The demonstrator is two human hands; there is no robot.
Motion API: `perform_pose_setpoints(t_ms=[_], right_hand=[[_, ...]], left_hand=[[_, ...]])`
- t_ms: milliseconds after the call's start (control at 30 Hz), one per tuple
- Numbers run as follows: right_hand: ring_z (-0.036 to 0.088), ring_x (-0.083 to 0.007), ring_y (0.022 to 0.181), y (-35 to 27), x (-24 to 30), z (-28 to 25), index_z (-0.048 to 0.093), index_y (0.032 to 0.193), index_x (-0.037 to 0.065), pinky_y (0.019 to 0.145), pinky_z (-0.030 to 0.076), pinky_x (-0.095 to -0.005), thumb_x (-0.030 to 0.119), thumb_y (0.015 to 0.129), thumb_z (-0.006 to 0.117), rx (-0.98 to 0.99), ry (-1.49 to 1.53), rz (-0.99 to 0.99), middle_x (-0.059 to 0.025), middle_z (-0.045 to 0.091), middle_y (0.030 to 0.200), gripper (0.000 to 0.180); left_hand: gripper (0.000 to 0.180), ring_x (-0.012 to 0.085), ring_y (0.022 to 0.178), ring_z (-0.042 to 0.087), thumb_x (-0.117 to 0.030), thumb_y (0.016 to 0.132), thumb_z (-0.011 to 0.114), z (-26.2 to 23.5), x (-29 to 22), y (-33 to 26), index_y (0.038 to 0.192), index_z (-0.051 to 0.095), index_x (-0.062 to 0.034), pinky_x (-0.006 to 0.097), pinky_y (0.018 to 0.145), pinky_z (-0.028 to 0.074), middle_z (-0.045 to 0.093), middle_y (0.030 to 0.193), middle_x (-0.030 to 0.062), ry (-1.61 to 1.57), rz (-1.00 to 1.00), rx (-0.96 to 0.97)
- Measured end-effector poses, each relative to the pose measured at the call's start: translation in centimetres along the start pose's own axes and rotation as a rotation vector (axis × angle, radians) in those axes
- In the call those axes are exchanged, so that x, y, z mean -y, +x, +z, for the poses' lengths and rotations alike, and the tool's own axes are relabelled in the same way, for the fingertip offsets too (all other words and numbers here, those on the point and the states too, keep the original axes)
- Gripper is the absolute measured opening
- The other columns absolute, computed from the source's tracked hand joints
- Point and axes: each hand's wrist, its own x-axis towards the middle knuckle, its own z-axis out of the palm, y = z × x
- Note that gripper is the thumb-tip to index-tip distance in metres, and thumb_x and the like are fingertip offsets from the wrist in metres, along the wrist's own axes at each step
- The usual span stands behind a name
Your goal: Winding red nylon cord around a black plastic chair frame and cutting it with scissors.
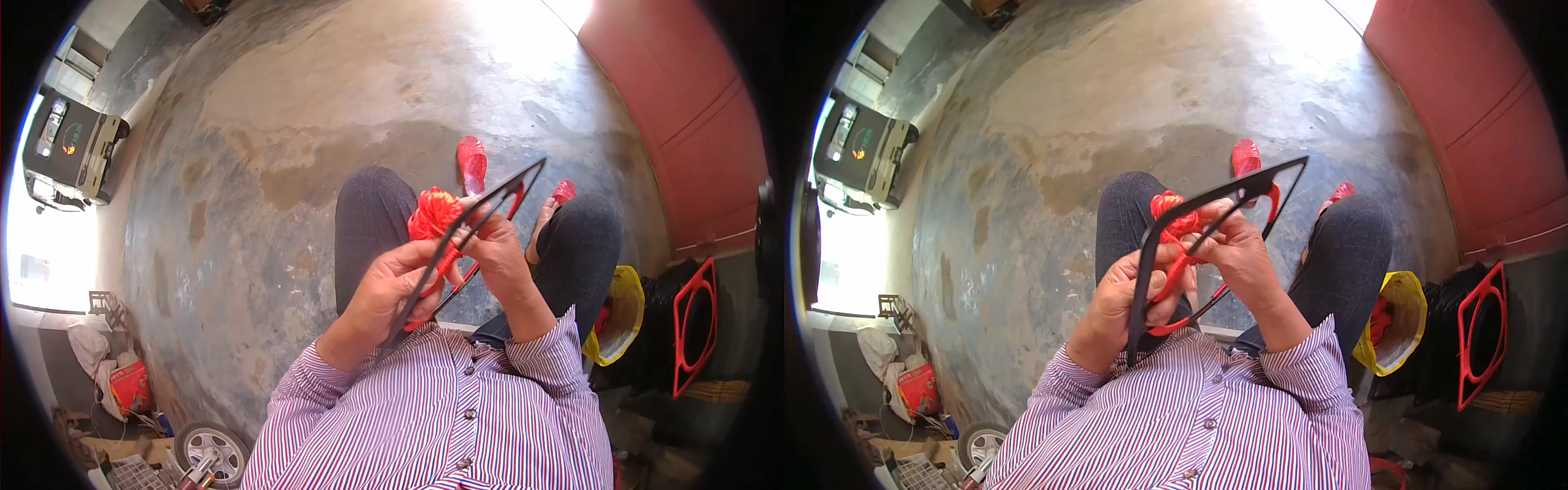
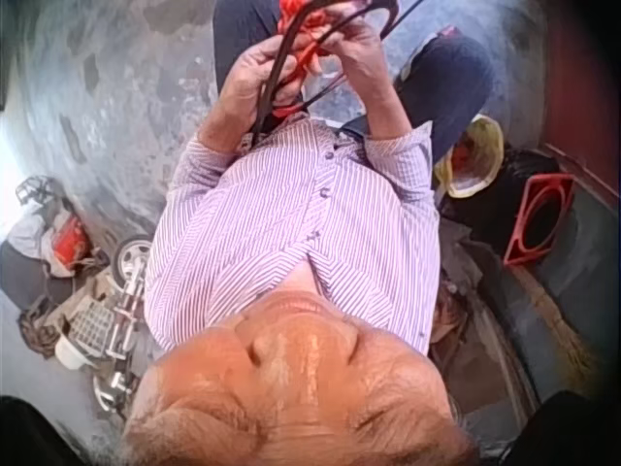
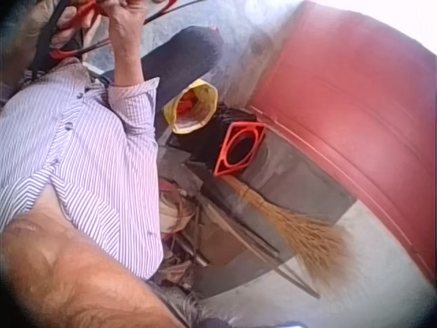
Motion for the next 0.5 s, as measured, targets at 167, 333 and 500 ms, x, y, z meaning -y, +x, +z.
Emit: perform_pose_setpoints(t_ms=[167, 333, 500], right_hand=[[0.054, -0.0256, 0.120, 0.6, 1.7, -0.4, 0.063, 0.118, -0.001, 0.104, 0.043, -0.0401, 0.009, 0.082, 0.073, 0.386, 0.145, -0.270, -0.0173, 0.056, 0.127, 0.039], [0.056, -0.0288, 0.120, -0.4, 1.8, -0.5, 0.059, 0.121, -0.004, 0.106, 0.042, -0.0413, 0.008, 0.077, 0.077, 0.403, 0.450, -0.127, -0.0193, 0.059, 0.124, 0.048], [0.062, -0.0260, 0.111, -0.9, 2.3, -0.3, 0.057, 0.121, -0.003, 0.102, 0.046, -0.0384, 0.002, 0.082, 0.067, 0.157, 0.364, -0.048, -0.0174, 0.063, 0.117, 0.041]], left_hand=[[0.092, 0.0219, 0.063, 0.058, -0.074, 0.093, 0.025, -1.1, 0.7, 0.7, 0.128, 0.056, 0.0052, 0.029, 0.053, 0.044, 0.066, 0.100, 0.0201, -0.239, -0.173, 0.250], [0.062, 0.0316, 0.101, 0.064, -0.051, 0.101, 0.036, 0.1, 1.4, 1.3, 0.134, 0.051, -0.0001, 0.043, 0.090, 0.050, 0.065, 0.116, 0.0190, -0.507, -0.048, 0.044], [0.048, 0.0243, 0.066, 0.063, -0.032, 0.095, 0.053, 0.8, 1.5, 1.8, 0.131, 0.051, -0.0004, 0.034, 0.056, 0.049, 0.068, 0.107, 0.0162, -0.346, 0.009, -0.312]])
